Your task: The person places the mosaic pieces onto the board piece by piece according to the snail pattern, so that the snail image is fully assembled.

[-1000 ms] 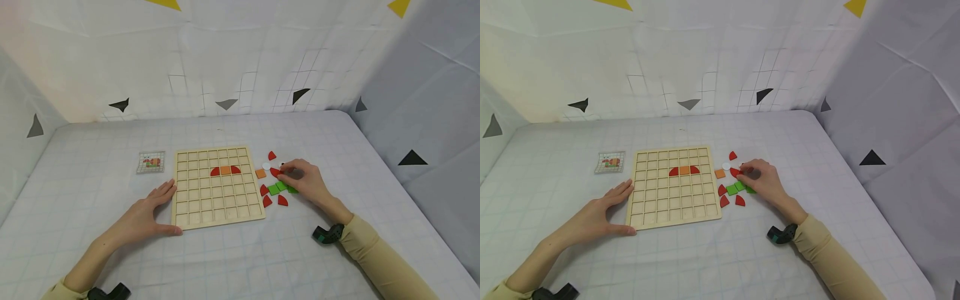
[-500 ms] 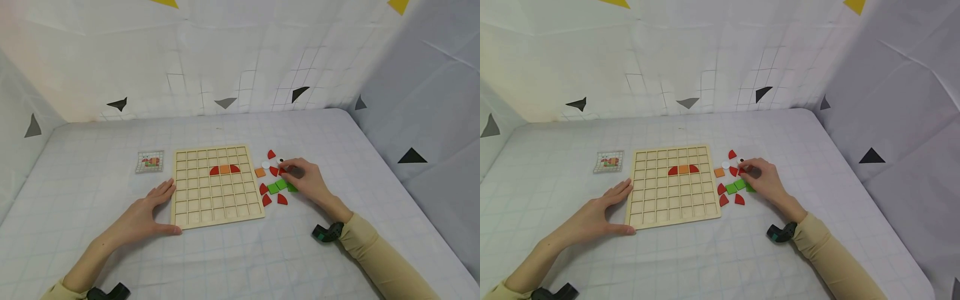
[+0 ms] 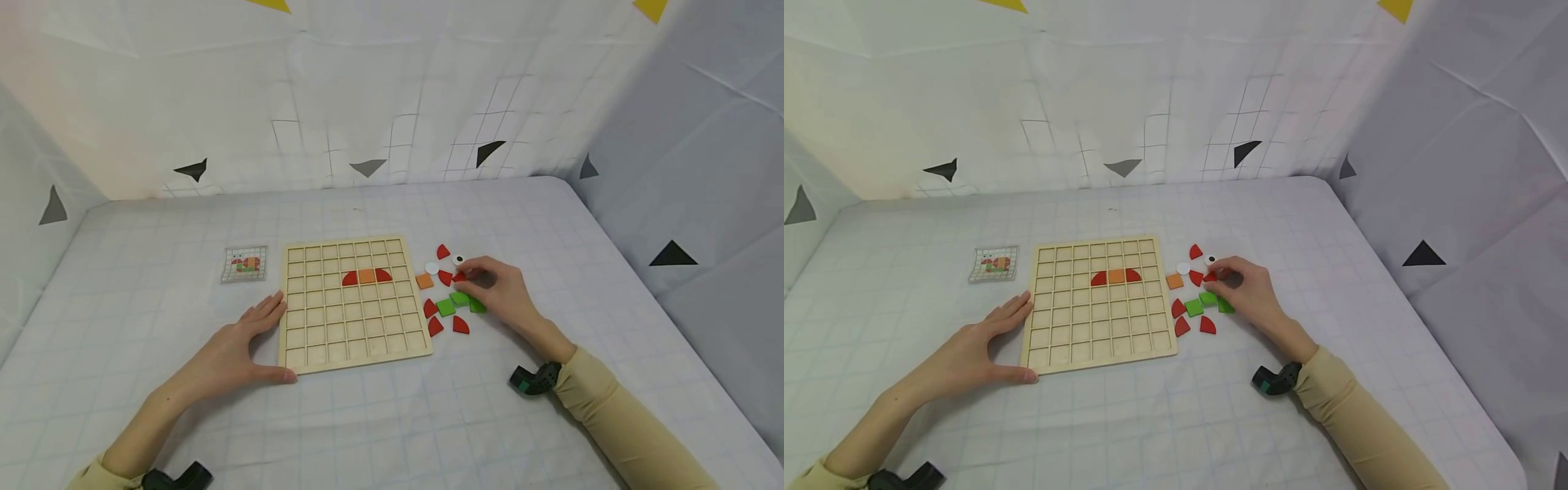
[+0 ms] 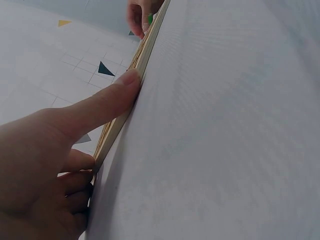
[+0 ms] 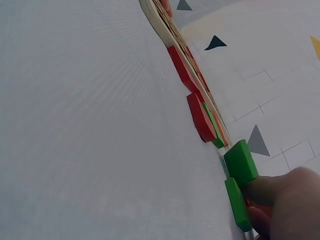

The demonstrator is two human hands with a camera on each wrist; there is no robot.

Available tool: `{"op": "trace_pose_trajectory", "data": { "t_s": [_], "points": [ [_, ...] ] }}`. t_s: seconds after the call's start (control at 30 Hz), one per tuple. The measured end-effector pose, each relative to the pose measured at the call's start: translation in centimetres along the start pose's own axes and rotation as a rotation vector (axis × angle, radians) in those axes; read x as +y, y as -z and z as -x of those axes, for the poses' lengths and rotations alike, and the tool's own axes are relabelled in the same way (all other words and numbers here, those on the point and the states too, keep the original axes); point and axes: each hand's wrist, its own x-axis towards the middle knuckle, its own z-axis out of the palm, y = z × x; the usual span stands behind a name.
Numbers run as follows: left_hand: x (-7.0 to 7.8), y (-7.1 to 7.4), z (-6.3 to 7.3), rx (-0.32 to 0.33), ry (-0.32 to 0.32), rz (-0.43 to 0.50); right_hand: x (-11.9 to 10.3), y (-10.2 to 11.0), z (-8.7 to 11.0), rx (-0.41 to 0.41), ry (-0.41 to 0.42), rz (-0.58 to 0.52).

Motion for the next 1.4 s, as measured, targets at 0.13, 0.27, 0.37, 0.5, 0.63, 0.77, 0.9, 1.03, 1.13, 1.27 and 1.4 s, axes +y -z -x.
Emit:
{"op": "trace_pose_trajectory", "data": {
  "t_s": [0.13,0.27,0.37,0.5,0.63,0.77,0.9,1.03,1.13,1.27,1.4],
  "points": [
    [0.0,0.0,0.1,0.003,-0.005,0.002,-0.2,0.0,0.0,0.019,-0.02,0.002],
    [0.0,0.0,0.1,0.004,-0.008,0.002,-0.2,0.1,0.1,0.02,-0.025,-0.011],
    [-0.1,0.0,0.0,0.004,-0.008,0.0,-0.2,0.1,0.1,0.009,-0.014,-0.011],
    [-0.1,0.0,0.0,0.004,-0.004,-0.005,-0.1,0.0,0.0,0.01,-0.002,-0.007],
    [-0.1,0.0,0.0,0.0,0.004,-0.008,0.0,0.0,-0.1,0.024,-0.001,-0.018],
    [-0.1,0.0,0.0,0.003,0.002,0.002,0.0,0.0,-0.1,0.029,-0.011,-0.016],
    [-0.2,-0.1,0.0,0.002,-0.006,0.012,-0.5,0.1,-0.1,0.048,-0.032,0.011],
    [-0.2,-0.1,0.0,-0.004,0.002,0.008,-2.0,0.2,-0.3,0.048,-0.03,-0.022],
    [-0.3,-0.1,0.0,-0.001,0.007,0.005,-3.3,-0.3,-0.6,0.026,-0.013,-0.061],
    [-0.2,-0.1,0.0,0.003,0.003,0.007,-5.1,-1.6,-0.9,-0.006,0.008,-0.104],
    [-0.2,-0.2,0.0,0.004,0.002,0.015,-6.9,-3.2,-1.3,-0.025,0.035,-0.118]
  ]
}}
